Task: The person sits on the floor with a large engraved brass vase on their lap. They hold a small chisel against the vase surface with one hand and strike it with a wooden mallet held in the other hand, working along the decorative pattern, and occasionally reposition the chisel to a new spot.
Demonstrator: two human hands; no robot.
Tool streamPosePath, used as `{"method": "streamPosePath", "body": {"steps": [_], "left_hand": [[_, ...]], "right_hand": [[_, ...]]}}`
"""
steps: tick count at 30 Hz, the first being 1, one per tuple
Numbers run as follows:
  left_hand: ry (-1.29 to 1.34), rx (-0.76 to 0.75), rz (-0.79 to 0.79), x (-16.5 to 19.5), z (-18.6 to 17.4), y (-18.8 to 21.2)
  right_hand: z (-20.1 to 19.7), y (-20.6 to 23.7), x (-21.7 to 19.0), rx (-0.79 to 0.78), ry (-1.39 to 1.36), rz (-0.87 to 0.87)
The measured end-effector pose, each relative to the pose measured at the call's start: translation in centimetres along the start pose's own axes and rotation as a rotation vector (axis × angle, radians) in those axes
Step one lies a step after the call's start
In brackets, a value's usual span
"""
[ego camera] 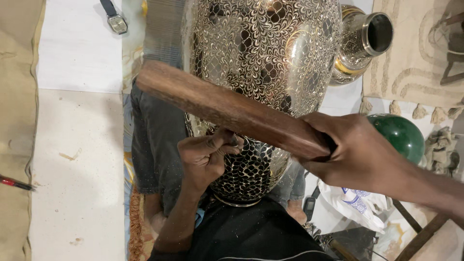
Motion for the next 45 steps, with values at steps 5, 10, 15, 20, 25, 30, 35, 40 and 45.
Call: {"method": "streamPosePath", "body": {"steps": [5, 10, 15, 20, 25, 30, 35, 40, 45], "left_hand": [[-0.11, -0.004, 0.0, 0.2, 0.0, 0.2], [0.017, 0.024, -0.004, 0.0, -0.2, -0.1], [-0.167, -0.026, -0.007, -0.2, -0.3, -0.4], [0.017, -0.027, 0.013, -0.2, -0.3, -0.3], [0.024, -0.047, -0.05, -0.5, -0.2, -0.5], [0.035, -0.077, -0.058, 0.0, -0.2, -0.8], [0.034, -0.074, -0.091, 0.3, -0.3, -0.7], [0.041, -0.095, -0.006, -0.4, -0.2, -0.8], [0.095, -0.106, -0.083, -0.2, -0.4, -0.5]], "right_hand": [[-1.7, 0.4, -1.6, 0.075, -0.023, -0.086], [-2.6, -0.1, -2.8, -0.243, 0.444, 0.158], [-2.2, -0.7, -4.5, -0.313, 0.641, 0.206], [-2.4, -1.0, -4.5, -0.402, 0.641, 0.33], [-2.6, -1.5, -4.5, -0.243, 0.45, 0.19], [-1.8, -1.3, -3.1, -0.308, 0.519, 0.214], [-1.9, -1.4, -3.2, -0.312, 0.531, 0.233], [-2.4, -1.9, -4.7, -0.134, 0.306, 0.043], [-2.5, -1.4, -4.3, -0.005, 0.056, -0.045]]}}
Point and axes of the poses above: each hand's wrist, its own y-axis away from the middle knuckle, its own z-axis out of the palm, x = y × z, the point moved 4 cm from there along -y, towards the middle knuckle, and after that the axes turned 7 degrees about z, right-handed, at the moved point
